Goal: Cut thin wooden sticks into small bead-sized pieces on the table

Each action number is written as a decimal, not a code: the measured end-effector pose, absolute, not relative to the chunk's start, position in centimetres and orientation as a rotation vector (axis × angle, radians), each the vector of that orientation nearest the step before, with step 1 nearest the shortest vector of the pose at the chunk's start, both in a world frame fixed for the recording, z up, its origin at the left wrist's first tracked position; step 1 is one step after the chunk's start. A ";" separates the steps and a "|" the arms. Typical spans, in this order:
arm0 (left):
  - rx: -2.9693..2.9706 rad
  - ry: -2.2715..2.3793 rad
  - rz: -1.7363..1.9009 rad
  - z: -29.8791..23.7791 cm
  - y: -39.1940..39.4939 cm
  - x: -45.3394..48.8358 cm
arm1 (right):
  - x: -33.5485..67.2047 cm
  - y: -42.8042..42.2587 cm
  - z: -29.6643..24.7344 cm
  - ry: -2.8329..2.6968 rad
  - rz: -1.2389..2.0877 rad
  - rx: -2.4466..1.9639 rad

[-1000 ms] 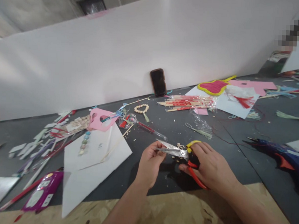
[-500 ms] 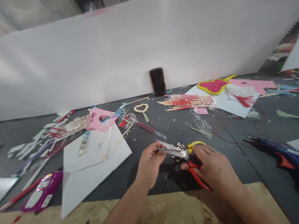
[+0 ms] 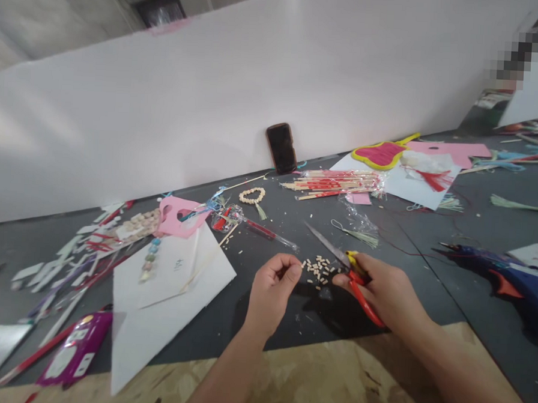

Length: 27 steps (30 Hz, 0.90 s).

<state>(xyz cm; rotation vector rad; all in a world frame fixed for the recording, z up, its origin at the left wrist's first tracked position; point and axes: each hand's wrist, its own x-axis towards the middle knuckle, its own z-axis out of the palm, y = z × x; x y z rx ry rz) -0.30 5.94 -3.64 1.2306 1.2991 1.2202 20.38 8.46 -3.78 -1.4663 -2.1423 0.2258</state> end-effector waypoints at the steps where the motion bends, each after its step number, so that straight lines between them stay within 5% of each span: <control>1: 1.403 1.392 1.183 -3.7 6.0 -0.3 | 20.4 8.6 -3.6 -2.094 0.278 -1.499; 7: 2.182 1.564 0.898 -5.0 6.4 0.0 | 20.6 8.7 -2.9 -1.927 0.417 -1.583; 27: 2.423 1.657 0.449 -4.1 8.0 0.9 | 20.5 8.6 -3.3 -2.038 0.359 -1.519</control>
